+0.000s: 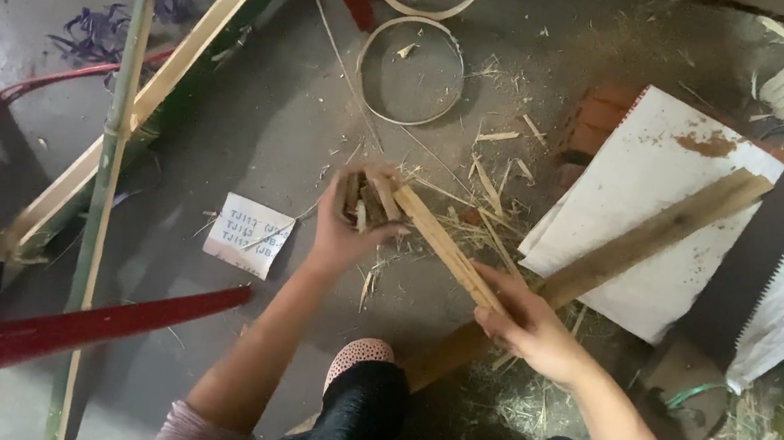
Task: The person uses a hand saw to cut a piece of wood and then organizes and inspects various wooden slats on the floor.
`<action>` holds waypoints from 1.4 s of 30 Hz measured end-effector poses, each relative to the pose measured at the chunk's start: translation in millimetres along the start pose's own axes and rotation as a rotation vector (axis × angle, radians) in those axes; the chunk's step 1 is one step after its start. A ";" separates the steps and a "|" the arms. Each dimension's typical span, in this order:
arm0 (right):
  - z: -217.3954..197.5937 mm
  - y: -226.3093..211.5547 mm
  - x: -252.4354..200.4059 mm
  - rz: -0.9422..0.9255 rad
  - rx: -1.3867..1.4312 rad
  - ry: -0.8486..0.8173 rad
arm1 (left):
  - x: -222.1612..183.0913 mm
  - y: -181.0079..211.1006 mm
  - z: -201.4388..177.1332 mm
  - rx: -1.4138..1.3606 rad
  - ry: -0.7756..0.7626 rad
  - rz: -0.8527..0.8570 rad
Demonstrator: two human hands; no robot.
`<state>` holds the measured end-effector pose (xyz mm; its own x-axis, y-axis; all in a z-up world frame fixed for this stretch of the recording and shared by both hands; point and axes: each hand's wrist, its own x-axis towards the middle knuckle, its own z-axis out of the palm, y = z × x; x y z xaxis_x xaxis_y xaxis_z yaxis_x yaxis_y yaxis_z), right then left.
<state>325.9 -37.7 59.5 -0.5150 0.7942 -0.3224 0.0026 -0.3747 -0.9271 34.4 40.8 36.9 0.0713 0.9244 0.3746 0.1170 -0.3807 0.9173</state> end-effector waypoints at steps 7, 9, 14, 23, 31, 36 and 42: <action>5.5 -0.5 -2.3 0.111 0.033 0.052 | 5.5 -6.5 2.4 -0.035 0.031 -0.038; 10.7 -5.8 -2.0 0.138 0.085 0.058 | 5.9 -10.9 5.3 -0.020 0.022 -0.001; 21.0 -15.3 1.4 0.193 0.189 0.105 | -5.5 -16.9 19.9 0.124 0.188 0.004; 51.8 8.2 8.0 0.188 0.276 0.148 | -5.4 -25.7 16.1 -0.184 0.086 0.069; 51.5 -14.8 2.9 0.184 0.287 0.219 | -4.8 -10.0 15.1 -0.030 0.071 0.063; 51.8 -5.4 0.8 0.194 0.264 0.257 | -12.3 -12.6 20.8 0.033 0.123 0.015; 54.6 -10.5 -0.3 0.138 0.242 0.219 | -3.0 7.3 14.2 0.179 0.089 -0.024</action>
<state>279.2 -60.1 79.8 -0.3275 0.8021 -0.4994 -0.1574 -0.5675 -0.8082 49.1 35.0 40.5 -0.0206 0.9284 0.3711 0.2921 -0.3494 0.8903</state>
